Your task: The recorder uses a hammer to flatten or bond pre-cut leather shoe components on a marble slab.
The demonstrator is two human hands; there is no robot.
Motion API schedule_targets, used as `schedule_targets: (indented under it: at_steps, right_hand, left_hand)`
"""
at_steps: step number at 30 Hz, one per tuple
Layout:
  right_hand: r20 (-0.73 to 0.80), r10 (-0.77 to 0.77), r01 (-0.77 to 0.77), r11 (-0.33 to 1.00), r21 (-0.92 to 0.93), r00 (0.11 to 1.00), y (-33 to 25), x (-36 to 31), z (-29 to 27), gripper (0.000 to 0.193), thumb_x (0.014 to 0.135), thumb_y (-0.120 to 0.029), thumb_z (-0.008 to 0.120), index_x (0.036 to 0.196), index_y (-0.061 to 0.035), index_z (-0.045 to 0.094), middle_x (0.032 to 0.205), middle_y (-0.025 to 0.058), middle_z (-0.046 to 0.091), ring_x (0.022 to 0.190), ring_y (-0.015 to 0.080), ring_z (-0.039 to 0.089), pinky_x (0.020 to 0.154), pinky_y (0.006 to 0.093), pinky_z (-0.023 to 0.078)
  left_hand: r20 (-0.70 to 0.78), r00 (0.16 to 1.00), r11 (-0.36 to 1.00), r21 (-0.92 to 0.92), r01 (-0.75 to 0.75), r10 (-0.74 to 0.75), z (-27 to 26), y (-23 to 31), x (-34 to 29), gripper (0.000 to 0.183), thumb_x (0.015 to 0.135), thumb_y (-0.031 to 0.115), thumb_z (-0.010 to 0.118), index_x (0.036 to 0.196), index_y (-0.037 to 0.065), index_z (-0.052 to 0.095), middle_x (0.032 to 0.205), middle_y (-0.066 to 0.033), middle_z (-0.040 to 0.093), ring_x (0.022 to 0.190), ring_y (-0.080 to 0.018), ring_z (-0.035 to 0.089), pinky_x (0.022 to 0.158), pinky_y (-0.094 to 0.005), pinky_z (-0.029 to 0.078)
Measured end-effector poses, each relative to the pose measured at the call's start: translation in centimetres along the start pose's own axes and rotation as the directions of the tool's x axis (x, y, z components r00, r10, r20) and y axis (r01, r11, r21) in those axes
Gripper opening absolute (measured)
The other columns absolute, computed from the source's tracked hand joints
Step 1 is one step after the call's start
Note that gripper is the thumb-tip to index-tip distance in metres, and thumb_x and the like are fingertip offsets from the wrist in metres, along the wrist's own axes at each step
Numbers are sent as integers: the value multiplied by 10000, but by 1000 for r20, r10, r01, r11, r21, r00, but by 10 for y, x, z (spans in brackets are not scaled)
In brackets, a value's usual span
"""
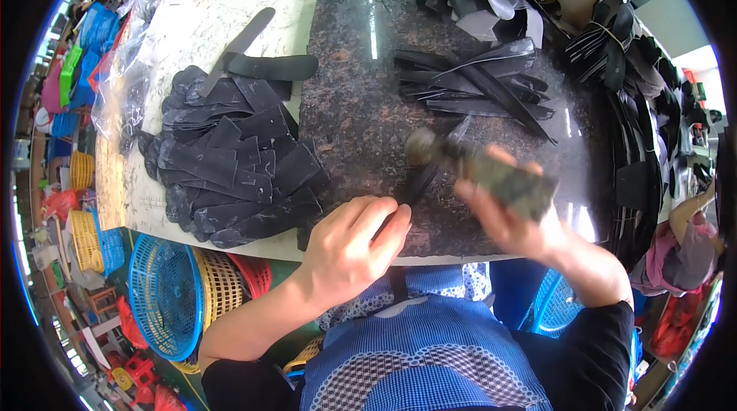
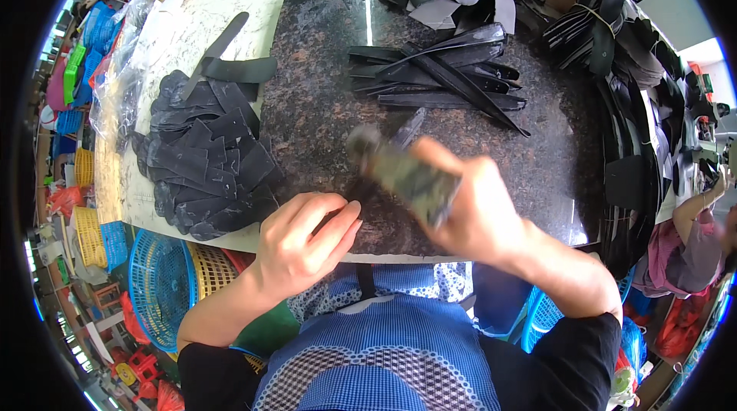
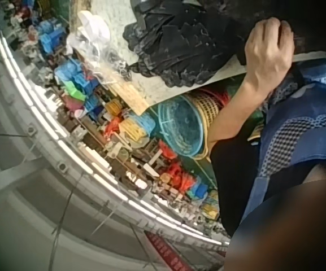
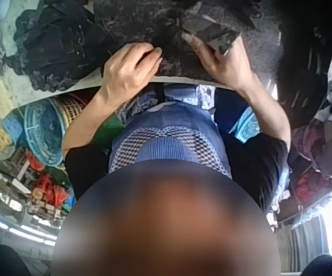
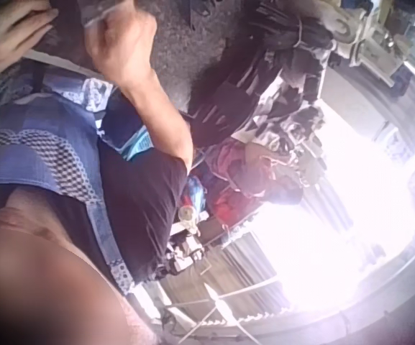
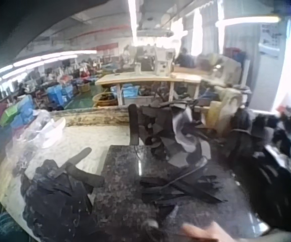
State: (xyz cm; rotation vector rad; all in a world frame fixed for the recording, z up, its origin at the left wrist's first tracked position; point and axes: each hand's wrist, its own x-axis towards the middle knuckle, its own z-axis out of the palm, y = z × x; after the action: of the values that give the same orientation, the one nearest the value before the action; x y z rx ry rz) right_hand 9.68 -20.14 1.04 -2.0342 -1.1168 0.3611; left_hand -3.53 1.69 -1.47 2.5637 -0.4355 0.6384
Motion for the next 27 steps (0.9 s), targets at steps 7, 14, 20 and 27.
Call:
schedule_targets:
  at_steps: [7,14,20,27]
  right_hand:
    - [-214,334,-258,913,316,918,5,-9,-19,204,1051,-193,621,953,-14,610,576,-1,525,457,103,479,432,317,361]
    - [-241,608,-346,684,642,756,10,-77,-36,218,1088,-231,583,966,-50,578,600,-87,455,487,-6,411,444,189,289]
    - [-191,416,-391,907,157,889,4,-80,-38,172,1015,-148,660,1041,22,670,654,91,603,541,184,610,513,323,455]
    - [-111,244,-231,966,118,963,20,-56,-40,273,833,-37,700,1082,6,595,653,164,623,618,368,687,549,429,523]
  left_hand:
    - [167,986,999,-48,6,2,-15,-4,13,230,702,-21,799,915,10,718,905,-74,635,722,-221,650,603,-329,552]
    - [236,964,991,-71,-110,123,-9,8,50,362,777,115,838,1100,-11,736,1164,-125,695,1020,-289,692,861,-390,577]
    - [350,897,959,-20,-282,271,22,-2,63,389,821,102,800,1168,-42,699,1307,-153,664,1131,-300,670,952,-386,578]
    - [391,878,959,-52,-280,278,26,-4,78,307,797,91,784,1076,-12,707,1289,-142,672,1074,-289,675,917,-393,588]
